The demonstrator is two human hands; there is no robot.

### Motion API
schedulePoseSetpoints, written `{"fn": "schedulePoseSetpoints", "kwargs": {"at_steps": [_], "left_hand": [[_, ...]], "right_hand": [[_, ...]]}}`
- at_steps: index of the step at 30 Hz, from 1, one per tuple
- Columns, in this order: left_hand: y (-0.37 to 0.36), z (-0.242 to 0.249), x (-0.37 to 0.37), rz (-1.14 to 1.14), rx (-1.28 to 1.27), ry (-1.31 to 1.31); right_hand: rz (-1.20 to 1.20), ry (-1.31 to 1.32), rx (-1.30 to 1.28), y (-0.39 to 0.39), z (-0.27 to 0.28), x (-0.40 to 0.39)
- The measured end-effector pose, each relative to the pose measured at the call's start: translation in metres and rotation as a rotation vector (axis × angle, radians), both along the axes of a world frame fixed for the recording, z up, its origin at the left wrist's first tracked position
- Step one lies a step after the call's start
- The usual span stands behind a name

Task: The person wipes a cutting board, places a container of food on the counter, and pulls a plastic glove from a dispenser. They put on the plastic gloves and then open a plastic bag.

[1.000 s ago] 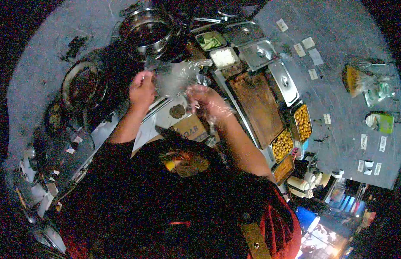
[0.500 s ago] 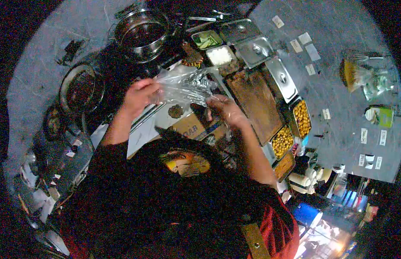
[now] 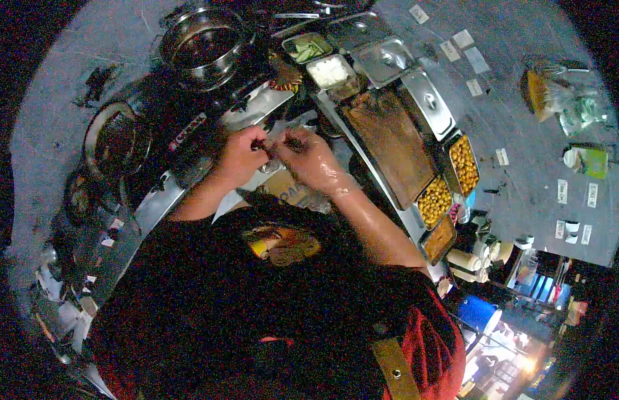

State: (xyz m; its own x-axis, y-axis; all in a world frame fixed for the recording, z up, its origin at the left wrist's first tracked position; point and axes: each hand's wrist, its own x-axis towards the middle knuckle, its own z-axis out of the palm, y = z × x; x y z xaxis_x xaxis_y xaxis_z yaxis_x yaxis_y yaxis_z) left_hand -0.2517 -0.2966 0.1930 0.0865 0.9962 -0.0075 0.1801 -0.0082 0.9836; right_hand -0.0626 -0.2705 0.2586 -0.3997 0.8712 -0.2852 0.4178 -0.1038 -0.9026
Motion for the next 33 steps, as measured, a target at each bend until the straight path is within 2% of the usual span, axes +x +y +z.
{"fn": "schedulePoseSetpoints", "kwargs": {"at_steps": [2, 3, 5, 7, 11, 13, 17, 19, 20, 22, 23, 25, 26, 28, 29, 32, 33], "left_hand": [[-0.001, 0.003, -0.003, 0.002, 0.041, 0.037], [-0.001, 0.003, -0.006, -0.052, 0.006, 0.011], [-0.001, 0.000, -0.011, -0.108, -0.033, -0.016], [0.002, -0.004, -0.014, -0.148, -0.201, -0.399], [0.002, 0.003, -0.016, -0.120, -0.221, -0.495], [0.003, 0.001, -0.016, -0.157, -0.292, -0.602], [0.006, 0.000, -0.014, -0.163, -0.267, -0.630], [0.007, 0.000, -0.012, -0.193, -0.247, -0.565], [0.007, -0.001, -0.010, -0.195, -0.249, -0.565], [0.007, -0.005, -0.006, -0.081, -0.239, -0.455], [0.008, -0.001, -0.005, -0.081, -0.239, -0.454], [0.009, 0.009, -0.004, 0.014, -0.350, -0.411], [0.009, 0.008, -0.002, 0.014, -0.351, -0.411], [0.008, 0.007, 0.001, 0.054, -0.380, -0.715], [0.008, 0.006, 0.001, 0.052, -0.380, -0.715], [0.009, 0.006, 0.002, -0.006, -0.409, -0.723], [0.010, 0.008, 0.002, 0.001, -0.432, -0.706]], "right_hand": [[0.047, 0.068, -0.140, 0.005, -0.006, 0.000], [0.066, 0.075, -0.072, 0.008, -0.005, 0.003], [0.064, 0.086, -0.130, 0.009, 0.004, 0.007], [0.072, 0.034, -0.162, 0.011, 0.007, 0.011], [0.071, 0.177, -0.216, 0.015, -0.006, 0.015], [-0.023, 0.352, -0.160, 0.020, -0.016, 0.018], [-0.008, 0.305, -0.147, 0.020, -0.008, 0.019], [0.107, 0.036, 0.036, 0.015, -0.001, 0.014], [0.104, 0.036, 0.035, 0.014, -0.005, 0.012], [0.013, 0.302, 0.178, 0.012, -0.018, 0.009], [0.012, 0.302, 0.178, 0.012, -0.017, 0.008], [-0.200, 0.553, 0.124, 0.012, -0.014, 0.006], [-0.201, 0.553, 0.123, 0.013, -0.016, 0.008], [-0.068, 0.369, 0.208, 0.016, -0.021, 0.015], [-0.053, 0.241, 0.180, 0.011, -0.017, 0.013], [-0.053, 0.204, 0.047, 0.006, -0.011, 0.004], [-0.032, 0.184, 0.107, 0.008, -0.015, 0.003]]}}
